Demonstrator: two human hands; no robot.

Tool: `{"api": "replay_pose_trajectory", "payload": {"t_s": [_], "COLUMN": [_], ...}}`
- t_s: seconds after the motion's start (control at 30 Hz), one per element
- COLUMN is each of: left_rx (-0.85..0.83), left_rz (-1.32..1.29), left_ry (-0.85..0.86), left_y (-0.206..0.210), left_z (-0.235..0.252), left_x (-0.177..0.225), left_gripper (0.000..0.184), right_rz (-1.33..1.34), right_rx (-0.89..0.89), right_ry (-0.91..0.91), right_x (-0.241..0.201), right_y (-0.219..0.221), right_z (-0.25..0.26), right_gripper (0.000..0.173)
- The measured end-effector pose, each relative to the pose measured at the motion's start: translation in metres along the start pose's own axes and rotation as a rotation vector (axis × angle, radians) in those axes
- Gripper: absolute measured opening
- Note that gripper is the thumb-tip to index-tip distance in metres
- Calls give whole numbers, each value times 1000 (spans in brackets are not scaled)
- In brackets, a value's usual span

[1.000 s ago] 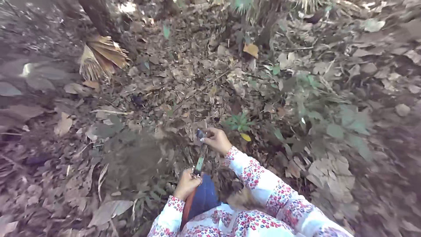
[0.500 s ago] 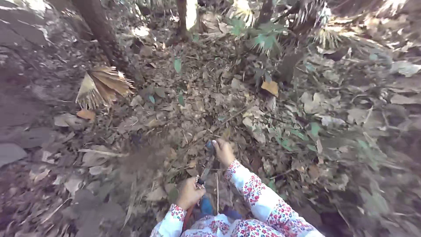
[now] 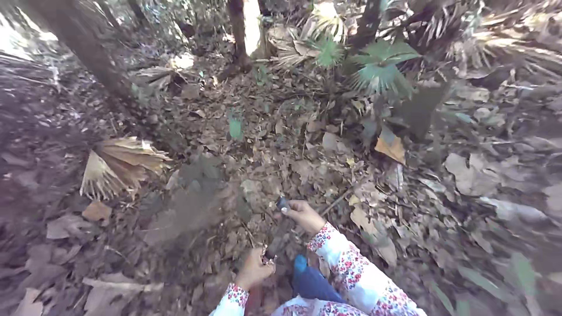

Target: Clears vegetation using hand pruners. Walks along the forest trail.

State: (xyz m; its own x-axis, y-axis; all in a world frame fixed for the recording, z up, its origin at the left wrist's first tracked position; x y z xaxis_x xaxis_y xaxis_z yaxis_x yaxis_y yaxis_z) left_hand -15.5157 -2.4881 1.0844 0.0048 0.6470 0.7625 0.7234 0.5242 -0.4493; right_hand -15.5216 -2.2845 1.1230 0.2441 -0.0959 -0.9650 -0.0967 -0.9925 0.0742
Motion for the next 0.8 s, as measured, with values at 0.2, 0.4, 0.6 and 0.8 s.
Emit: {"api": "replay_pose_trajectory", "payload": {"t_s": [0.2, 0.4, 0.6, 0.8], "left_rx": [67, 309, 350, 275], "left_rz": [19, -84, -40, 62], "left_ry": [-96, -122, -88, -100], "left_y": [-110, -214, -363, -499], "left_z": [127, 272, 432, 564], "left_x": [72, 92, 145, 224], "left_gripper": [36, 35, 36, 39], "right_rz": [79, -2, -269, -254], "right_rx": [40, 55, 81, 220], "right_ry": [76, 0, -75, -133], "right_x": [-90, -145, -230, -329], "right_y": [-36, -40, -60, -92], "right_z": [178, 383, 589, 746], "right_gripper": [7, 12, 23, 28]}}
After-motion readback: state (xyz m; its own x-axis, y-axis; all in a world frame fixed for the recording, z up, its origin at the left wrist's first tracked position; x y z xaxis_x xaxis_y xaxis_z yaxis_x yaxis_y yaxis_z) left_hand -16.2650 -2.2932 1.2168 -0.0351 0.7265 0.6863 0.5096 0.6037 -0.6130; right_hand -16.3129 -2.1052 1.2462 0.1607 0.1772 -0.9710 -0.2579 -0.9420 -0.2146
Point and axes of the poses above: each hand's wrist, its own z-axis towards the middle knuckle, its own y-axis out of the palm, x = y × z, the point moved 4 cm from there along z, towards the middle knuckle
